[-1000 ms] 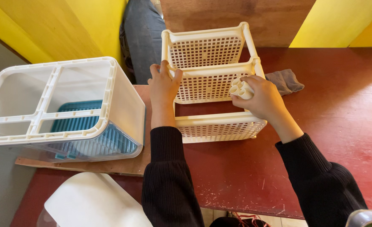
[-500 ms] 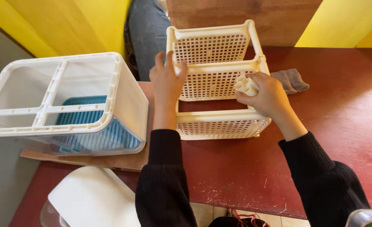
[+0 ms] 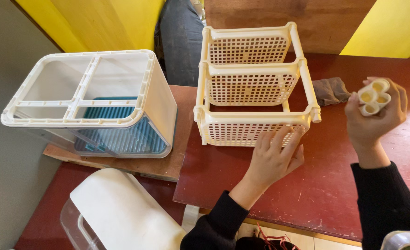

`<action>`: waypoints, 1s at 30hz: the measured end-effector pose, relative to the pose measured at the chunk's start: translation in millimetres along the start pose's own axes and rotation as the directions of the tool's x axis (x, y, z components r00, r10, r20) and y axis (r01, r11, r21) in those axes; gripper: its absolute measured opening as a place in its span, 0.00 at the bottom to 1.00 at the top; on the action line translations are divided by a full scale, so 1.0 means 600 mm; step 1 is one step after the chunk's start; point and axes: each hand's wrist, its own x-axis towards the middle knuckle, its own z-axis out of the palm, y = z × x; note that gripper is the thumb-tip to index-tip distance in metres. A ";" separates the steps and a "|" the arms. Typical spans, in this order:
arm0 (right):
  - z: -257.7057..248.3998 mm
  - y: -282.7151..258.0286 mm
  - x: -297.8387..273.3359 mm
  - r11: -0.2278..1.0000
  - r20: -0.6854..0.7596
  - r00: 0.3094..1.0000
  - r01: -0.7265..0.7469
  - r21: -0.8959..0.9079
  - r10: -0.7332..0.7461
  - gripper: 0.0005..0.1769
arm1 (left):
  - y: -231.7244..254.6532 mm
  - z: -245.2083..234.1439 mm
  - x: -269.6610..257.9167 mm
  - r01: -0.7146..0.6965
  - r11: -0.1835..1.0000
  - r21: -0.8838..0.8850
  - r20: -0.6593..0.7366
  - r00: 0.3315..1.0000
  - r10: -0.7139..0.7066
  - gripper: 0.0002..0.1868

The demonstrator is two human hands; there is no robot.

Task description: The person wipes a white plastic basket with a cloth, then assembles a three-tier white plastic shelving unit by inserting rods into the basket frames. The person also handles a blue plastic tray and wipes it with the cloth.

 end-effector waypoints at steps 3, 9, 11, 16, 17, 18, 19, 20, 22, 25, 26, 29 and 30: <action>-0.034 0.026 -0.089 0.847 0.164 0.880 -0.473 0.240 0.445 0.10 | 0.000 0.050 -0.046 0.074 0.988 -0.139 0.332 0.943 -0.024 0.15; -0.061 0.052 -0.225 0.784 0.517 0.608 -0.572 -0.240 0.602 0.27 | 0.009 0.160 -0.109 0.198 0.954 -0.224 0.503 0.862 -0.061 0.19; -0.058 0.056 -0.239 0.836 0.550 0.651 -0.515 -0.187 0.524 0.29 | 0.014 0.190 -0.116 0.240 0.933 -0.267 0.469 0.878 -0.092 0.28; -0.059 0.044 -0.237 0.885 0.569 0.724 -0.466 -0.012 0.389 0.32 | 0.015 0.233 -0.123 0.297 0.882 -0.365 0.452 0.885 -0.111 0.37; -0.059 0.039 -0.234 0.895 0.568 0.734 -0.445 -0.011 0.372 0.34 | 0.014 0.233 -0.125 0.289 0.887 -0.362 0.454 0.885 -0.103 0.37; -0.059 0.035 -0.233 0.905 0.567 0.743 -0.424 -0.011 0.355 0.36 | 0.014 0.233 -0.126 0.280 0.891 -0.359 0.456 0.885 -0.094 0.37; -0.060 0.032 -0.233 0.895 0.573 0.724 -0.444 -0.037 0.383 0.38 | 0.012 0.233 -0.127 0.239 0.910 -0.339 0.452 0.890 -0.065 0.37; -0.060 0.030 -0.233 0.884 0.579 0.704 -0.464 -0.064 0.412 0.40 | 0.006 0.231 -0.130 0.197 0.927 -0.318 0.448 0.894 -0.036 0.36; -0.061 0.029 -0.231 0.885 0.575 0.699 -0.453 -0.104 0.425 0.44 | -0.002 0.226 -0.132 0.139 0.947 -0.291 0.435 0.901 0.002 0.36; -0.066 0.031 -0.232 0.904 0.560 0.715 -0.388 -0.178 0.417 0.49 | 0.001 0.225 -0.138 0.104 0.961 -0.257 0.411 0.911 0.011 0.35; -0.070 0.033 -0.231 0.896 0.557 0.704 -0.381 -0.227 0.441 0.50 | 0.003 0.226 -0.139 0.099 0.966 -0.238 0.407 0.913 0.006 0.34; -0.070 0.027 -0.223 0.871 0.553 0.680 -0.305 -0.384 0.482 0.56 | 0.006 0.215 -0.133 0.090 0.982 -0.169 0.417 0.909 -0.012 0.31; -0.068 0.025 -0.220 0.859 0.551 0.675 -0.267 -0.438 0.491 0.58 | 0.007 0.210 -0.129 0.087 0.986 -0.145 0.424 0.906 -0.018 0.30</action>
